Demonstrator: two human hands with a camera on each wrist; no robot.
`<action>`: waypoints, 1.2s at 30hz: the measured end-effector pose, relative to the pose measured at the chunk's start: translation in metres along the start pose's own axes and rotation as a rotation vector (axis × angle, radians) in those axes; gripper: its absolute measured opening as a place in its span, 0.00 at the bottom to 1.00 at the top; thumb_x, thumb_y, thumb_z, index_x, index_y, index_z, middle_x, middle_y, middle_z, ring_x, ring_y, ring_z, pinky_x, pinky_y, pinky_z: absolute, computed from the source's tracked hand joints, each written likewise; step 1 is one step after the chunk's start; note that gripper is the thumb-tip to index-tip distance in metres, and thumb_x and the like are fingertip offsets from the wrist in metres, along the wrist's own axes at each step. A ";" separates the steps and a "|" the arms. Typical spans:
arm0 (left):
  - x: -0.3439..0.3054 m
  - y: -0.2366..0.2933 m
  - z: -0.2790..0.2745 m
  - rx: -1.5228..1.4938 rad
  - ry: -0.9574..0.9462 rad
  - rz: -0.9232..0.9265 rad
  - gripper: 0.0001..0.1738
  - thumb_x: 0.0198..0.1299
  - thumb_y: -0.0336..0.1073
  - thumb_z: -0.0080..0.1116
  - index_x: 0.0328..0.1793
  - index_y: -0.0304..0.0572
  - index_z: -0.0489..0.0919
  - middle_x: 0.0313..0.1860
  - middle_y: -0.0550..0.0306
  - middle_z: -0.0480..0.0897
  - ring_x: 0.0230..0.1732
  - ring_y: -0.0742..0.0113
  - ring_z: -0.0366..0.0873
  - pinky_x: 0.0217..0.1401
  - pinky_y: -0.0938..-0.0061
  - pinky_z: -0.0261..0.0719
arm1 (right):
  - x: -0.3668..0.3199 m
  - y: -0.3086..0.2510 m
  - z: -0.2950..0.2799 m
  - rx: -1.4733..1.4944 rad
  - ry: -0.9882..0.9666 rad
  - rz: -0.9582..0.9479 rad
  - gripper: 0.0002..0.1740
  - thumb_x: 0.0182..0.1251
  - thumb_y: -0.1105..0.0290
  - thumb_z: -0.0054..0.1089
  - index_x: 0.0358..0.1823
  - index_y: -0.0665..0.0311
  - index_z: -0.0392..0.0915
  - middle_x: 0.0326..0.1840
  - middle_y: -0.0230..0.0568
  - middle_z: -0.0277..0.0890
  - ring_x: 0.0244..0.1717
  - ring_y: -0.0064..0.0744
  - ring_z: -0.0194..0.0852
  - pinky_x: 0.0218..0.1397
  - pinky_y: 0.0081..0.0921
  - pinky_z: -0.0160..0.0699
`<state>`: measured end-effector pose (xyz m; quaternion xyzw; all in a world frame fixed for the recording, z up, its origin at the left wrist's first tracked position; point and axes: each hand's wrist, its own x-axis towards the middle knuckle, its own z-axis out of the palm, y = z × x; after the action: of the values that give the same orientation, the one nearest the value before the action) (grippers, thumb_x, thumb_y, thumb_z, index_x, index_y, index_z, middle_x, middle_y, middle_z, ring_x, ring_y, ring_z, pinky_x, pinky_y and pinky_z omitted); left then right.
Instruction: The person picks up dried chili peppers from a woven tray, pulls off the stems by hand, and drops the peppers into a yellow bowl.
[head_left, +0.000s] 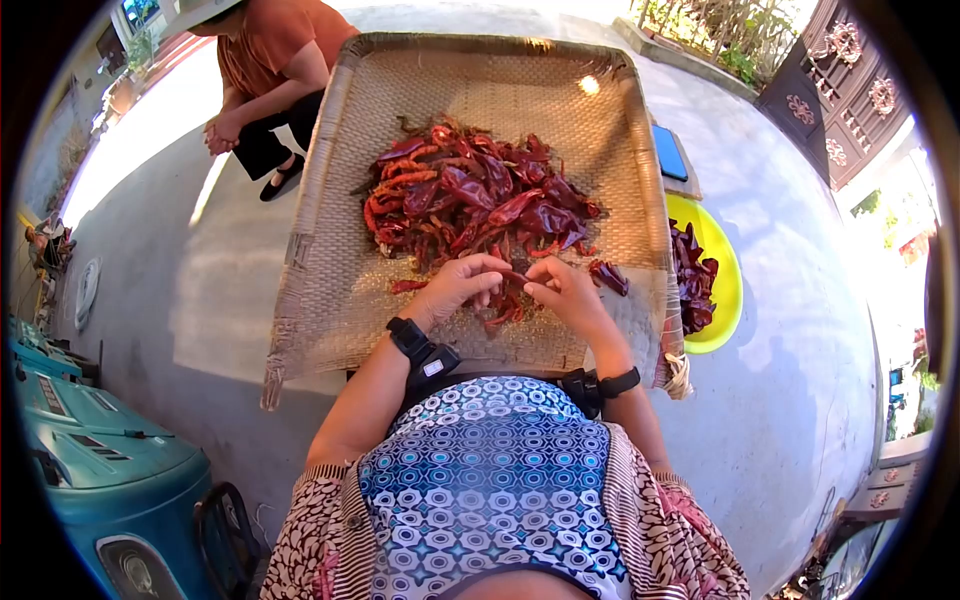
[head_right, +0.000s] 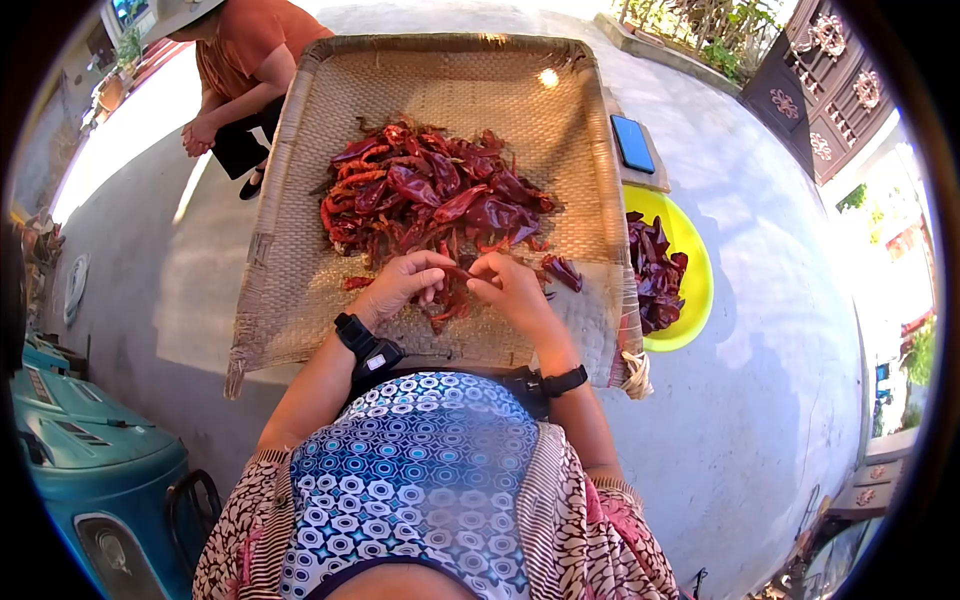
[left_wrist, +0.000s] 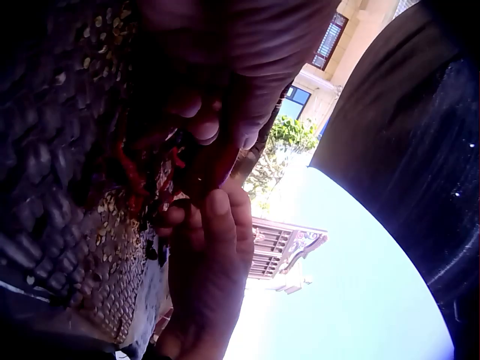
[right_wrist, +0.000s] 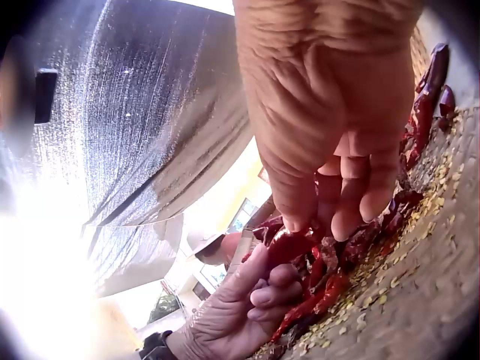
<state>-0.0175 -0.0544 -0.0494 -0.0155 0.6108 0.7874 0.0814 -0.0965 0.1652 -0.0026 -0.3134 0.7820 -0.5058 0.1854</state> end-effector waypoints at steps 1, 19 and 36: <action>0.000 0.000 0.000 -0.035 0.007 -0.006 0.16 0.68 0.40 0.59 0.57 0.41 0.78 0.36 0.62 0.80 0.29 0.79 0.76 0.30 0.84 0.74 | 0.001 0.003 0.004 0.043 -0.030 0.002 0.11 0.63 0.69 0.66 0.42 0.66 0.78 0.32 0.31 0.77 0.31 0.18 0.73 0.34 0.22 0.73; 0.001 -0.003 -0.001 -0.111 0.008 0.031 0.17 0.70 0.40 0.57 0.61 0.43 0.74 0.38 0.61 0.80 0.32 0.78 0.77 0.33 0.82 0.75 | -0.018 0.022 -0.094 0.154 0.678 0.181 0.16 0.68 0.60 0.62 0.48 0.64 0.77 0.37 0.30 0.79 0.30 0.15 0.74 0.32 0.14 0.70; 0.005 -0.009 -0.005 -0.184 -0.014 0.037 0.15 0.70 0.37 0.56 0.59 0.41 0.73 0.38 0.60 0.82 0.31 0.78 0.79 0.33 0.84 0.77 | -0.015 0.036 -0.118 0.006 0.474 0.217 0.10 0.62 0.67 0.65 0.42 0.63 0.77 0.30 0.32 0.78 0.21 0.20 0.71 0.28 0.19 0.71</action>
<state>-0.0212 -0.0569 -0.0601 -0.0061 0.5353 0.8418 0.0695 -0.1682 0.2655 0.0135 -0.1002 0.8312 -0.5444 0.0512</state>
